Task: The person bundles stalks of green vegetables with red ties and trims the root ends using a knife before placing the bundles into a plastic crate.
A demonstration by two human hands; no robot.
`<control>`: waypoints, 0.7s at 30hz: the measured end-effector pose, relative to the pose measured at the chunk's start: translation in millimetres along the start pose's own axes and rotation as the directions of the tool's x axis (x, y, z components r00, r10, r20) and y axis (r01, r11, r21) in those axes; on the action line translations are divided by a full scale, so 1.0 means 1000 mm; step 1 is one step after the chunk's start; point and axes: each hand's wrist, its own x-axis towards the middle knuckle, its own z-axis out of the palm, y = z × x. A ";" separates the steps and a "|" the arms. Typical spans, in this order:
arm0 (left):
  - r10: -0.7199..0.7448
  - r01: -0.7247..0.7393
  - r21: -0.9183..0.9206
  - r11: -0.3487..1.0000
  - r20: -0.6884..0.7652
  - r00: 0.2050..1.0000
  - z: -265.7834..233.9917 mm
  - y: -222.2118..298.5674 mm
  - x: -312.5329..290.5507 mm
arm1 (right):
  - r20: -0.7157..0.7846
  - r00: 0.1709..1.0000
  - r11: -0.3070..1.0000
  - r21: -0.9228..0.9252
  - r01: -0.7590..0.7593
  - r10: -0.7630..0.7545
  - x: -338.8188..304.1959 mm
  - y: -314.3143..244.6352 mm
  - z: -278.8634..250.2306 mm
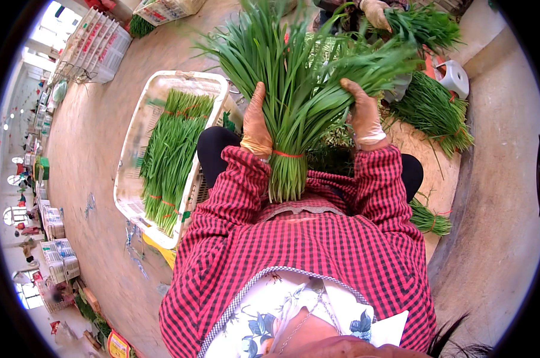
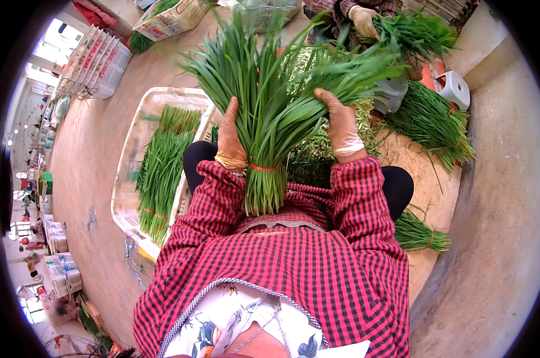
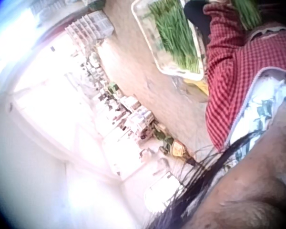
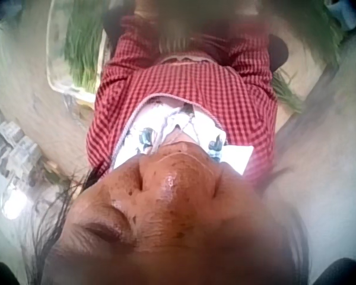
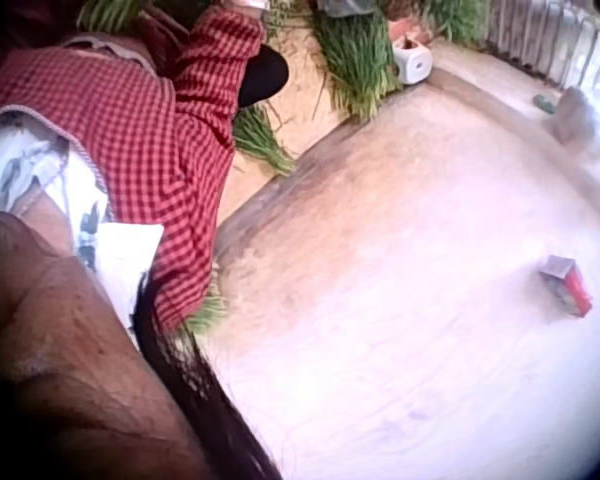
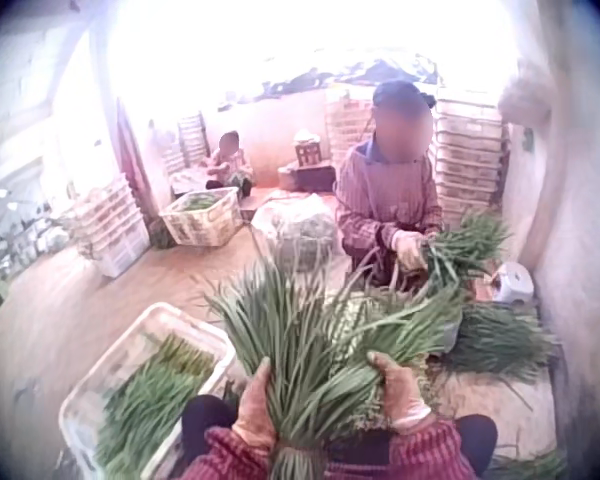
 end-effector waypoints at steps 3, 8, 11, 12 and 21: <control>-0.014 0.017 -0.073 0.997 0.040 0.999 -0.008 -0.006 0.001 | -0.012 0.999 0.999 -0.042 -0.035 0.035 -0.004 0.004 -0.023; -0.043 0.043 -0.067 0.997 0.007 0.999 -0.007 0.002 0.000 | 0.142 0.985 0.992 -0.097 -0.085 0.098 -0.017 -0.004 -0.023; -0.005 0.007 -0.033 0.999 0.056 0.998 -0.013 0.009 0.013 | 0.279 0.946 0.972 -0.210 -0.109 0.167 -0.035 0.010 -0.025; 0.035 -0.035 0.000 0.999 0.000 0.999 -0.015 0.007 0.019 | 0.307 0.915 0.954 -0.228 -0.196 0.262 -0.041 0.023 -0.027; 0.143 -0.132 0.105 0.986 -0.099 0.985 -0.018 -0.004 0.019 | 0.562 0.750 0.837 -0.546 0.021 0.348 -0.066 0.054 0.011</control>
